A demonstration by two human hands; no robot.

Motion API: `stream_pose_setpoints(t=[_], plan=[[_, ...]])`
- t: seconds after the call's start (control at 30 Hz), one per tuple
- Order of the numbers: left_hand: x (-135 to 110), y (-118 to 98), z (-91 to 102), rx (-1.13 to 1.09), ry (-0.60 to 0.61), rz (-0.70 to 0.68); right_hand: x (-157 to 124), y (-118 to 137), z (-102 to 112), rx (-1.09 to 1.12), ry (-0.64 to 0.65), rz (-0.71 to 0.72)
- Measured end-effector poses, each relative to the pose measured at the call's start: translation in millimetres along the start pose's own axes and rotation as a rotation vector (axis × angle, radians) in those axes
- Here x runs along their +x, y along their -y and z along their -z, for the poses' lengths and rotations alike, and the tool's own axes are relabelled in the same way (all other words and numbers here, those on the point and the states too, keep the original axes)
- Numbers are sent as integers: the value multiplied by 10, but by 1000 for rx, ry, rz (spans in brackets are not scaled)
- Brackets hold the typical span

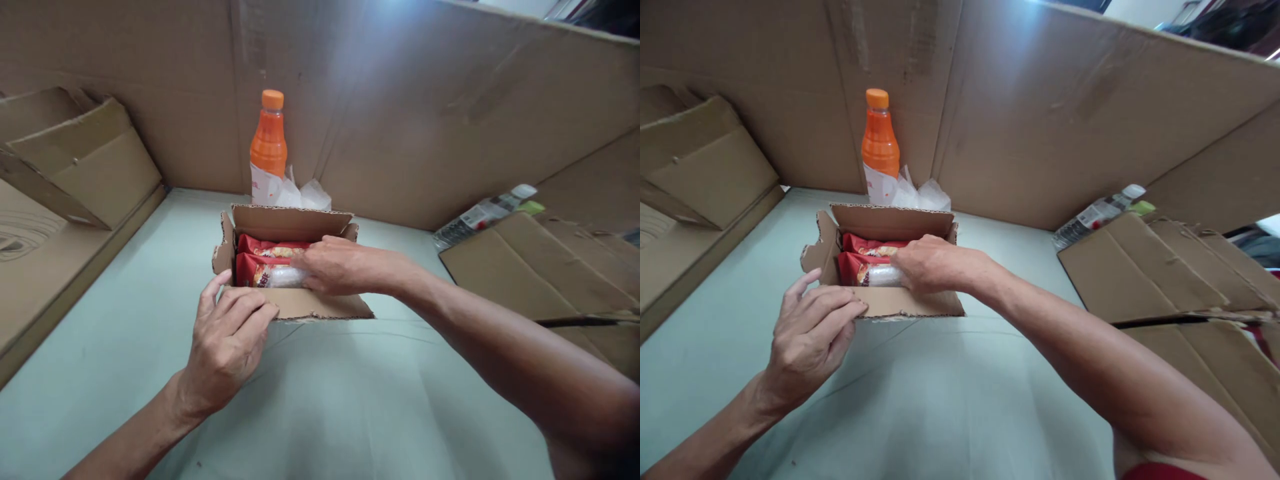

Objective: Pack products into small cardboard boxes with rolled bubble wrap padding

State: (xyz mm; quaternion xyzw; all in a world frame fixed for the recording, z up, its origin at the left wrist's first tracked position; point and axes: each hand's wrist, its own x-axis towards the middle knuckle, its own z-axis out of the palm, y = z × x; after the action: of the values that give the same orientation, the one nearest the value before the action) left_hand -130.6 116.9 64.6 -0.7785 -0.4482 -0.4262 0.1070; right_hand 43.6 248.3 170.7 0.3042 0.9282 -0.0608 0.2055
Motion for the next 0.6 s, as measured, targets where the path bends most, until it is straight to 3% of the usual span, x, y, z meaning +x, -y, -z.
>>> stream_pose_setpoints(t=[0.13, 0.33, 0.43, 0.5, 0.6], plan=[[12, 14, -3, 0, -1, 0, -35, -19, 41, 17, -91, -52], [63, 11, 2, 38, 0, -21, 209, 17, -163, 46, -133, 2], [43, 0, 27, 51, -54, 2, 76, -32, -176, 92, -209, 26], [-18, 12, 53, 63, -162, 44, -193, -111, -210, 156, -384, 13], [-198, 99, 69, 15, -237, 235, -721, -265, -460, 321, -808, -163]])
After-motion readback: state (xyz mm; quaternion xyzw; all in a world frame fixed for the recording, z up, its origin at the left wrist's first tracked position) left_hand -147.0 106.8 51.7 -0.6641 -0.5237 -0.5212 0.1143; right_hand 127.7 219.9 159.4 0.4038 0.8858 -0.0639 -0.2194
